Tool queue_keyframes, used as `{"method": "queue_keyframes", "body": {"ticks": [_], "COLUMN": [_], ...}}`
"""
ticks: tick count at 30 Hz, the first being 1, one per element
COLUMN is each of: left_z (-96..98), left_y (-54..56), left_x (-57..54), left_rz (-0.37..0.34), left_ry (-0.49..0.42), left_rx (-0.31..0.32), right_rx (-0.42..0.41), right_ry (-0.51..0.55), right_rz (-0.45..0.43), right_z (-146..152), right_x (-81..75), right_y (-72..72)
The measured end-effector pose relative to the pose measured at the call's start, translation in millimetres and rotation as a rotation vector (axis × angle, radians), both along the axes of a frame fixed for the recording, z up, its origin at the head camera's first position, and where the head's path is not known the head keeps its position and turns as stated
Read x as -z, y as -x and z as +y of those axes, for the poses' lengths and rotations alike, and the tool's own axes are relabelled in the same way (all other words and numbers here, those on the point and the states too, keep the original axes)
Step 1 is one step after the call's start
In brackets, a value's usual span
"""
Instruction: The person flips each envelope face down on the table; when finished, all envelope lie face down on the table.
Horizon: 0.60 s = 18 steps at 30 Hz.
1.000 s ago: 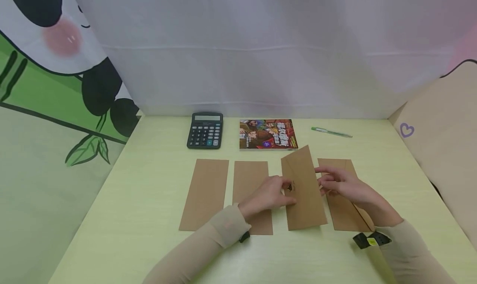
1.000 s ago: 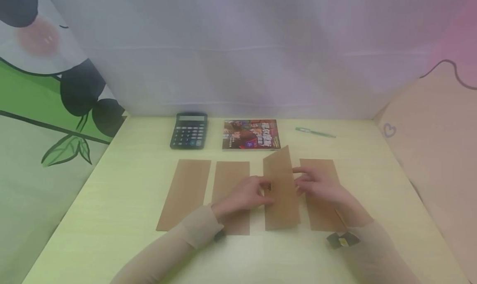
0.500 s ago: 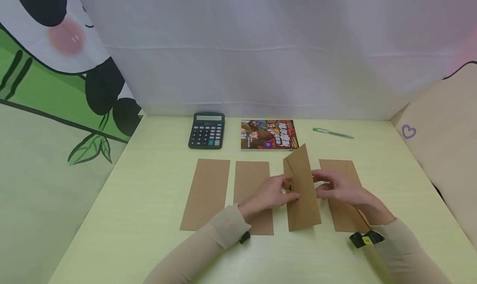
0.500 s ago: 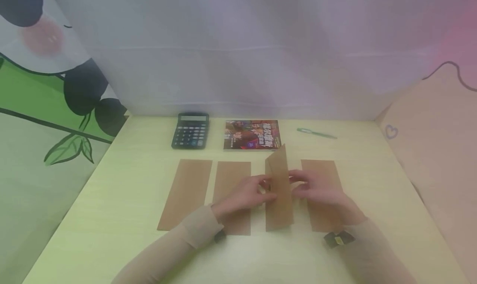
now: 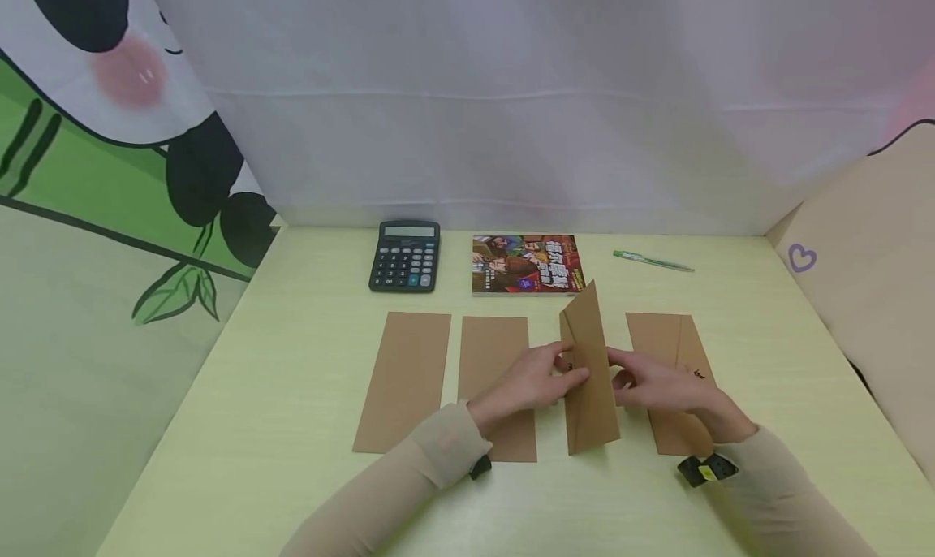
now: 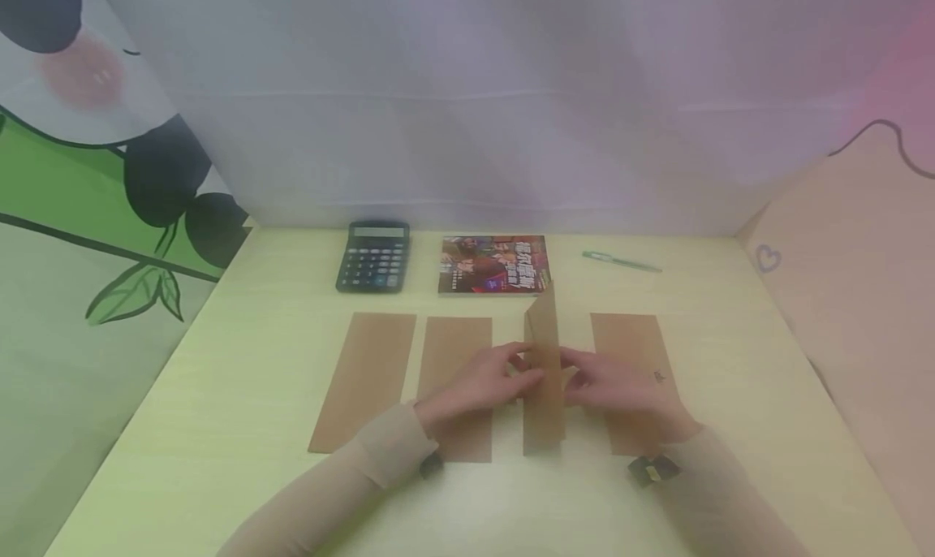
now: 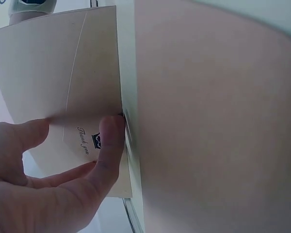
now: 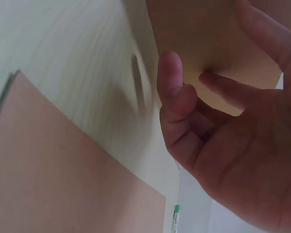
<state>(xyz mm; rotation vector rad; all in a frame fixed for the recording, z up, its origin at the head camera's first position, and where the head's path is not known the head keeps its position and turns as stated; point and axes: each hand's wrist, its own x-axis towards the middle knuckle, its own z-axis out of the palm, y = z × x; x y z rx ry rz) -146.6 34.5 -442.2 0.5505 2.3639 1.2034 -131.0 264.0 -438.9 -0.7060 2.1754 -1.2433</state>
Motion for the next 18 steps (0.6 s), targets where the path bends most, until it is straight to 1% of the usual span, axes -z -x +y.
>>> {"method": "queue_keyframes", "body": {"ticks": [5,9,15,18], "left_z": [0.8,1.9,4.1,4.5], "left_y": [-0.3,-0.7,-2.6,-3.6], "left_x": [1.8,2.5,0.3,-1.7], "left_rz": [0.003,0.01,-0.063,-0.072], "left_ry": [-0.012,-0.005,-0.032,-0.042], "left_rx": [0.005,0.002,-0.03,-0.032], "right_rx": [0.003,0.021,0.06,0.077], "right_ry": [-0.024,-0.022,-0.023,-0.044], "right_rz": [-0.008,-0.014,-0.036,-0.046], "right_z": [-6,-9,-12,-14], "right_x": [-2.2,-1.7,-2.4,-3.7], "right_y": [-2.0,-2.5,-3.5,-4.5]}}
